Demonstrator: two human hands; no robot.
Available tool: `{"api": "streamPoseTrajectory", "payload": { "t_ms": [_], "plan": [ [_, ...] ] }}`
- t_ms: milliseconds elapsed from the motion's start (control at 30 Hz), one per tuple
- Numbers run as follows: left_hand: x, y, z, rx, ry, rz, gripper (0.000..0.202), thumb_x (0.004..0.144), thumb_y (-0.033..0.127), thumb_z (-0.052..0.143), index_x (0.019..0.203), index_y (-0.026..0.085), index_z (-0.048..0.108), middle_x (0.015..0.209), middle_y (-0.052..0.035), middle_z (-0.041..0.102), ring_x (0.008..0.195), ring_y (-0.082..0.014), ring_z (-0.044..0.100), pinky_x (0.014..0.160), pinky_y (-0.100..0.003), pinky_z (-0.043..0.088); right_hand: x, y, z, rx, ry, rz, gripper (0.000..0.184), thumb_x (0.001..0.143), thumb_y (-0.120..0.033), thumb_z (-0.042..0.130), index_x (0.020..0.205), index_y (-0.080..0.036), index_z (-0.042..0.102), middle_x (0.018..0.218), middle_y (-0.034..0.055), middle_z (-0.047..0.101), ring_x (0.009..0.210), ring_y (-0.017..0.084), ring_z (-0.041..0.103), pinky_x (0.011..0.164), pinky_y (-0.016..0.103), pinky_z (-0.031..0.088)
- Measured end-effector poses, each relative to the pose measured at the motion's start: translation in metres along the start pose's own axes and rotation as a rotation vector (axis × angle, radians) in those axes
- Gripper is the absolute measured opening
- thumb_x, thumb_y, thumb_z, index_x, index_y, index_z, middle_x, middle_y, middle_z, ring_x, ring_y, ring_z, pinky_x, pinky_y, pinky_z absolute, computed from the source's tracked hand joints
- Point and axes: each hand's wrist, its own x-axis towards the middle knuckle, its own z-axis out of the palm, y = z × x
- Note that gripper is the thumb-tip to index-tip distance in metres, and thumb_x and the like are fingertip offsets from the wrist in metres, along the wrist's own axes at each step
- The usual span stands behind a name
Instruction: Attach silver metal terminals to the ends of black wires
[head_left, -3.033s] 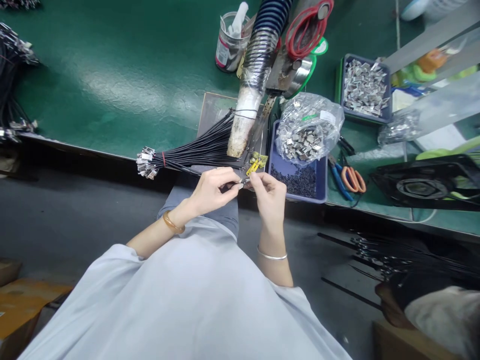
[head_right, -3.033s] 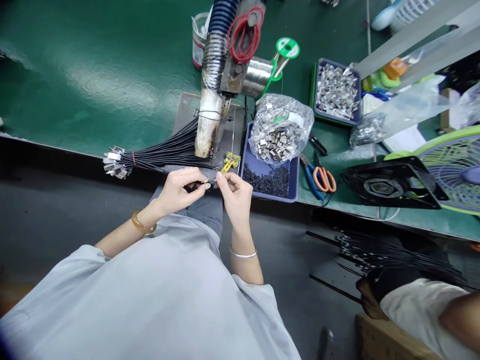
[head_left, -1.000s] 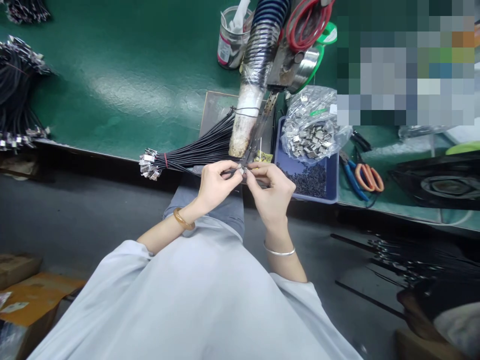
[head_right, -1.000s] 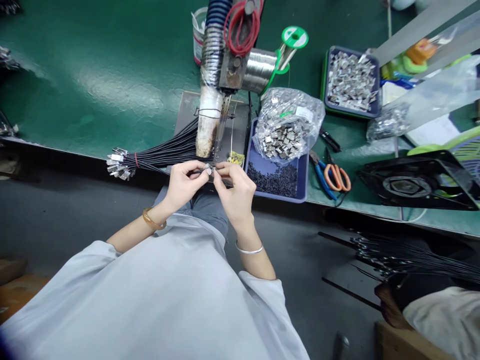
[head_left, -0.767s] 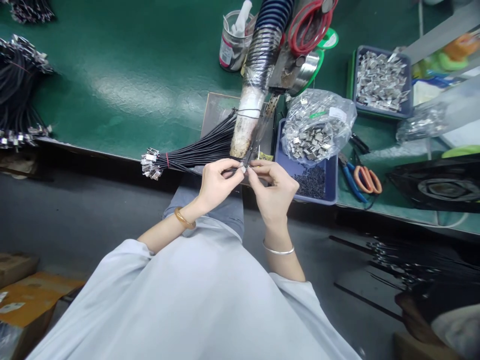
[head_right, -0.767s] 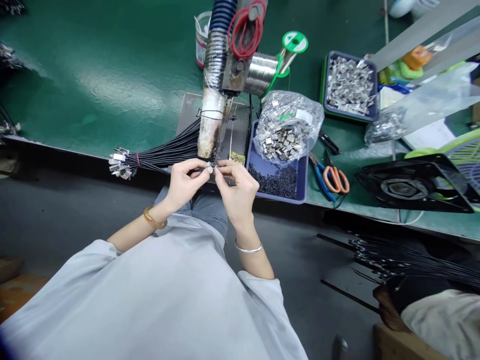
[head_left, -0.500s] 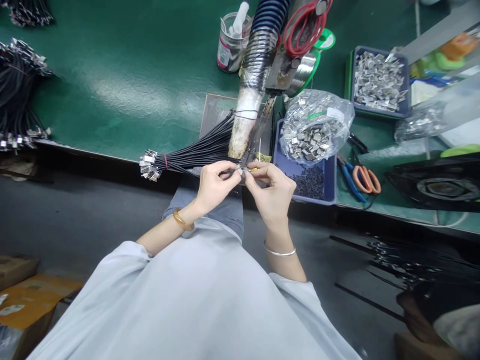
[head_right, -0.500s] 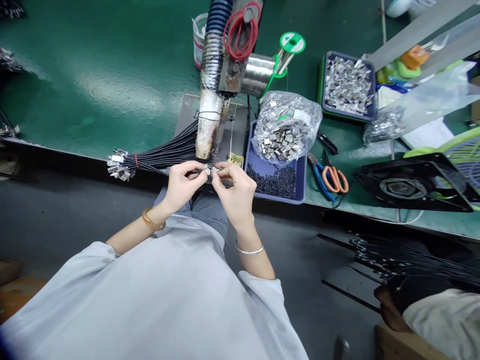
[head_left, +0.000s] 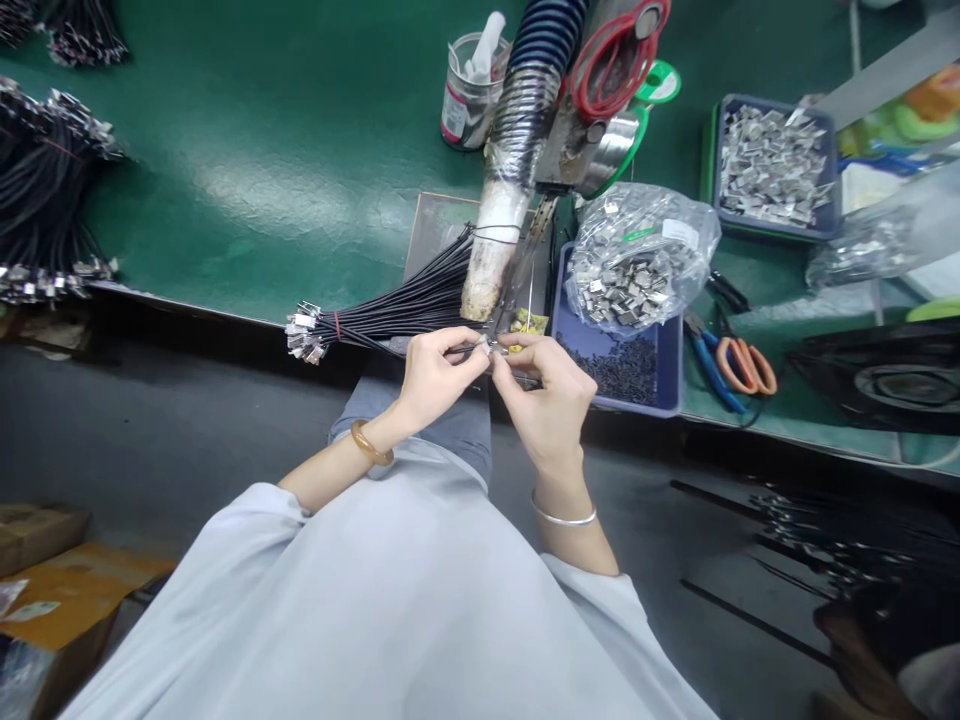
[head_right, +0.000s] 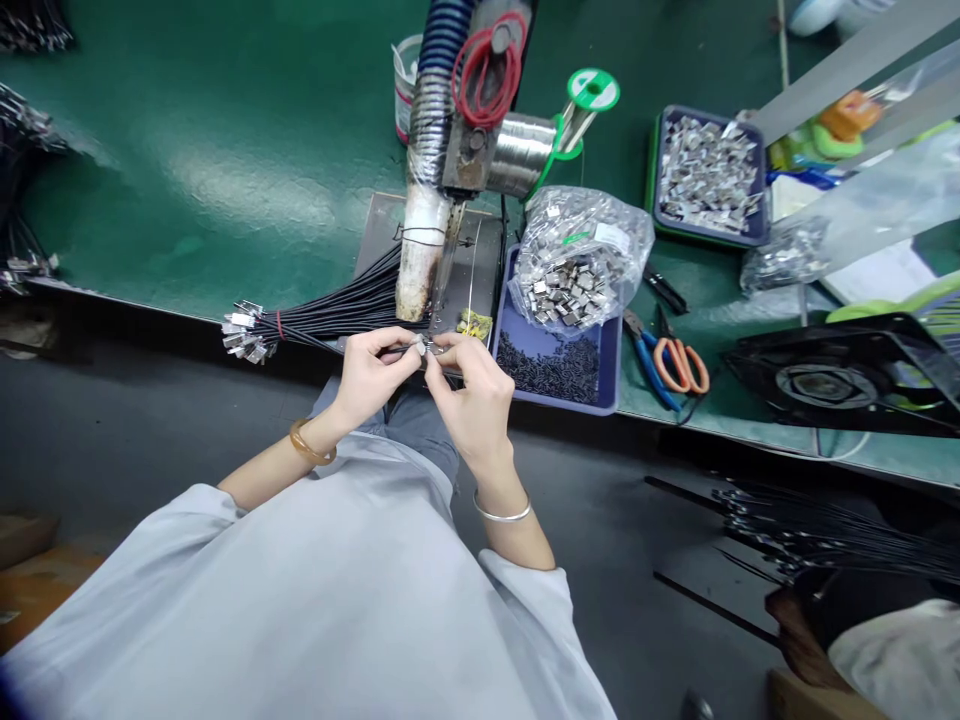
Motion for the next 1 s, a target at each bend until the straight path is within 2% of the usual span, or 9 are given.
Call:
{"api": "streamPoseTrajectory", "payload": {
  "t_ms": [200, 300, 367, 500, 567, 700, 833, 900, 1000],
  "plan": [
    [-0.001, 0.003, -0.001, 0.008, -0.024, -0.018, 0.015, 0.077, 0.021, 0.062, 0.072, 0.013, 0.073, 0.071, -0.0003, 0.072, 0.064, -0.0088, 0.061, 0.061, -0.015, 0.048, -0.003, -0.002, 0.001, 0.049, 0.005, 0.093, 0.015, 0.090, -0.022, 0.066, 0.076, -0.024, 0.060, 0.089, 0.0026, 0.078, 0.079, 0.016, 0.076, 0.068, 0.027, 0.063],
    [-0.002, 0.003, -0.002, 0.039, -0.053, -0.035, 0.014, 0.077, 0.019, 0.062, 0.075, 0.013, 0.074, 0.073, -0.0007, 0.073, 0.066, -0.0096, 0.062, 0.059, -0.015, 0.047, -0.006, -0.002, -0.005, 0.168, 0.048, 0.209, 0.009, 0.093, -0.028, 0.064, 0.085, -0.024, 0.063, 0.082, -0.0012, 0.076, 0.055, 0.012, 0.070, 0.051, 0.023, 0.057],
    [-0.004, 0.002, -0.006, 0.058, -0.108, -0.035, 0.013, 0.076, 0.017, 0.062, 0.076, 0.012, 0.075, 0.071, -0.0002, 0.072, 0.064, -0.0091, 0.061, 0.057, -0.015, 0.045, -0.007, -0.003, -0.012, 0.182, 0.198, 0.180, 0.011, 0.093, -0.031, 0.065, 0.085, -0.024, 0.066, 0.068, -0.0046, 0.070, 0.041, 0.010, 0.059, 0.038, 0.022, 0.046],
    [-0.007, 0.001, -0.021, 0.075, -0.272, 0.010, 0.018, 0.084, 0.021, 0.061, 0.076, 0.012, 0.074, 0.069, -0.0008, 0.071, 0.058, -0.0087, 0.059, 0.055, -0.017, 0.042, -0.008, -0.016, -0.030, 0.126, 0.697, -0.164, 0.009, 0.088, -0.032, 0.072, 0.081, -0.027, 0.072, 0.051, -0.0072, 0.049, 0.037, 0.009, 0.043, 0.036, 0.026, 0.035],
    [-0.008, 0.000, -0.029, 0.151, -0.354, -0.007, 0.030, 0.094, 0.027, 0.054, 0.076, 0.012, 0.073, 0.061, -0.0003, 0.066, 0.049, -0.0085, 0.055, 0.051, -0.019, 0.039, -0.008, -0.024, -0.038, 0.181, 0.757, -0.216, 0.003, 0.088, -0.027, 0.072, 0.090, -0.028, 0.074, 0.056, -0.0070, 0.047, 0.036, 0.008, 0.038, 0.034, 0.026, 0.032],
    [-0.013, -0.004, -0.034, 0.552, -0.597, 0.072, 0.025, 0.096, 0.015, 0.050, 0.089, 0.014, 0.074, 0.076, -0.0049, 0.074, 0.065, -0.0147, 0.068, 0.062, -0.023, 0.046, -0.010, -0.034, -0.045, 0.166, 0.315, 0.068, 0.016, 0.093, -0.024, 0.065, 0.108, -0.026, 0.066, 0.077, -0.0032, 0.068, 0.048, 0.012, 0.064, 0.044, 0.026, 0.050],
    [-0.017, -0.006, -0.030, 1.056, -0.850, 0.163, 0.029, 0.088, -0.001, 0.050, 0.105, 0.010, 0.071, 0.105, -0.0158, 0.074, 0.091, -0.0226, 0.072, 0.074, -0.030, 0.051, -0.009, -0.027, -0.045, 0.101, -0.098, 0.265, 0.008, 0.094, -0.031, 0.064, 0.093, -0.024, 0.061, 0.077, -0.0016, 0.075, 0.070, 0.017, 0.077, 0.068, 0.028, 0.061],
    [-0.017, -0.006, -0.027, 1.182, -0.930, 0.212, 0.029, 0.088, -0.004, 0.049, 0.104, 0.007, 0.071, 0.105, -0.0185, 0.072, 0.093, -0.0238, 0.071, 0.075, -0.031, 0.052, -0.006, -0.016, -0.047, 0.018, -0.142, 0.246, 0.016, 0.091, -0.034, 0.067, 0.083, -0.024, 0.058, 0.067, -0.0037, 0.070, 0.058, 0.014, 0.072, 0.058, 0.024, 0.057],
    [-0.015, -0.002, -0.024, 1.235, -0.994, 0.262, 0.028, 0.090, -0.004, 0.047, 0.094, 0.006, 0.073, 0.102, -0.0211, 0.071, 0.093, -0.0256, 0.070, 0.072, -0.032, 0.051, 0.006, 0.015, -0.054, -0.272, -0.034, 0.218, 0.018, 0.087, -0.035, 0.065, 0.077, -0.025, 0.055, 0.057, -0.0042, 0.062, 0.048, 0.013, 0.060, 0.052, 0.025, 0.049]
  ]
}}
